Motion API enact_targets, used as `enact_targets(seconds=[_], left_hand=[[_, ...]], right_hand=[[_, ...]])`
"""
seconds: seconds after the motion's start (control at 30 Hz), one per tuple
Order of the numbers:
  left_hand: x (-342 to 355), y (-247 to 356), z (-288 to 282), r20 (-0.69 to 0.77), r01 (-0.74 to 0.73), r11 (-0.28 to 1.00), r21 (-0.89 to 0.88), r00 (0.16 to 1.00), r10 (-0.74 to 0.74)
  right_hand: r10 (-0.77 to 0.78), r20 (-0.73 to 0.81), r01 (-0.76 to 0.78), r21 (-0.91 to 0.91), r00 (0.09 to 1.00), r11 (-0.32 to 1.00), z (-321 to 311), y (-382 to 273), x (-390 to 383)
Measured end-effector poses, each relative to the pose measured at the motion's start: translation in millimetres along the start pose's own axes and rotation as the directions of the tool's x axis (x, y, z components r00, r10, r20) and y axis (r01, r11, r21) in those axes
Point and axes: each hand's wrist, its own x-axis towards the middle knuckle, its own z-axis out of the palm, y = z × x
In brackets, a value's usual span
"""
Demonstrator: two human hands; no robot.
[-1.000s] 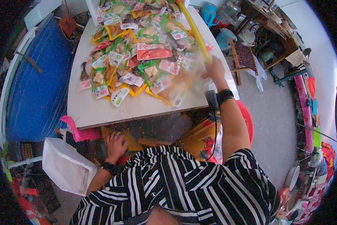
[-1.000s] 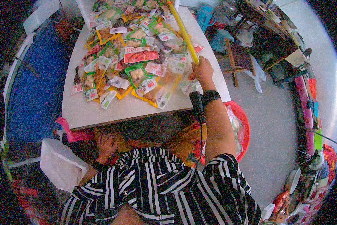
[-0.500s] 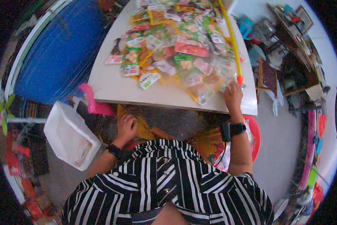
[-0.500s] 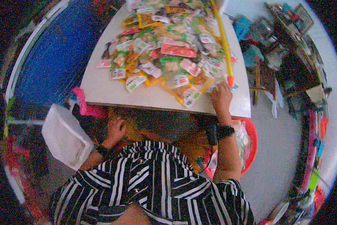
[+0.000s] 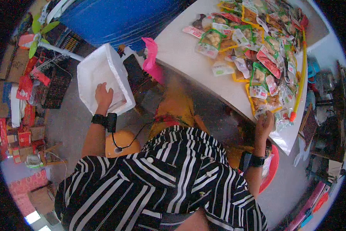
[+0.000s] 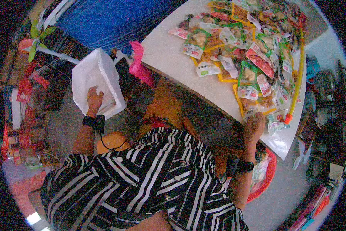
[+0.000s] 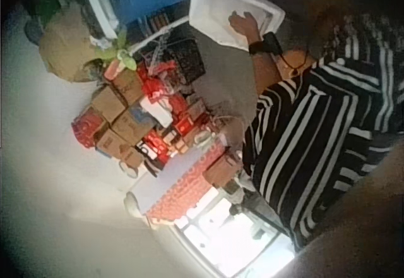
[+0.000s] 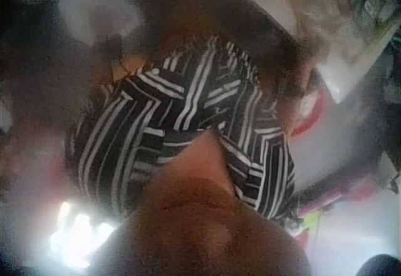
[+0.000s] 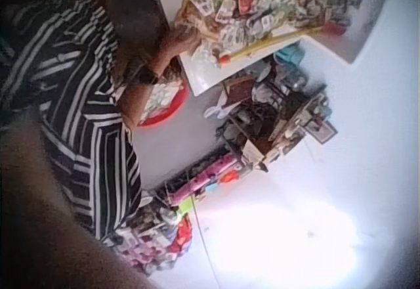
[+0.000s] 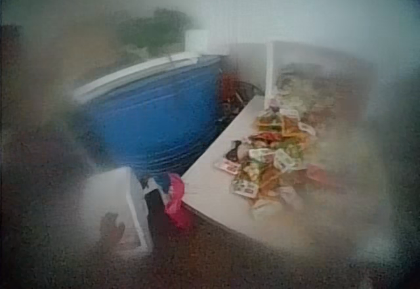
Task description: The person repeatedly picks small snack packets from a table, places them into clear plastic bags, and transfers the filled bags into a red basin. The person also uses a yellow stick to sweep packets across the table and occasionally moves a white styrofoam box.
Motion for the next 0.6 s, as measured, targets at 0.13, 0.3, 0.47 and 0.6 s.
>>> enact_targets(seconds=[0.13,0.3,0.47,0.6], left_hand=[[0.0,-23.9,16.2,0.427,0.011,0.998,0.059,0.904,-0.035],[24.0,-23.3,-15.7,0.761,0.303,0.944,-0.128,0.641,-0.102],[8.0,-39.1,-52.7,0.628,0.039,0.966,-0.255,0.767,0.135],[16.7,-65.4,-39.5,0.772,-0.223,0.974,-0.036,0.613,0.169]], right_hand=[[0.048,0.028,-0.048,-0.02,0.998,0.999,7.4,7.4,-6.2],[0.026,0.01,-0.026,-0.023,1.0,0.999,12.8,10.2,-8.2],[0.022,-0.013,-0.023,-0.031,1.0,0.999,10.4,4.8,-4.2],[0.088,0.089,-0.074,-0.142,0.992,0.987,7.8,2.0,-1.9]])
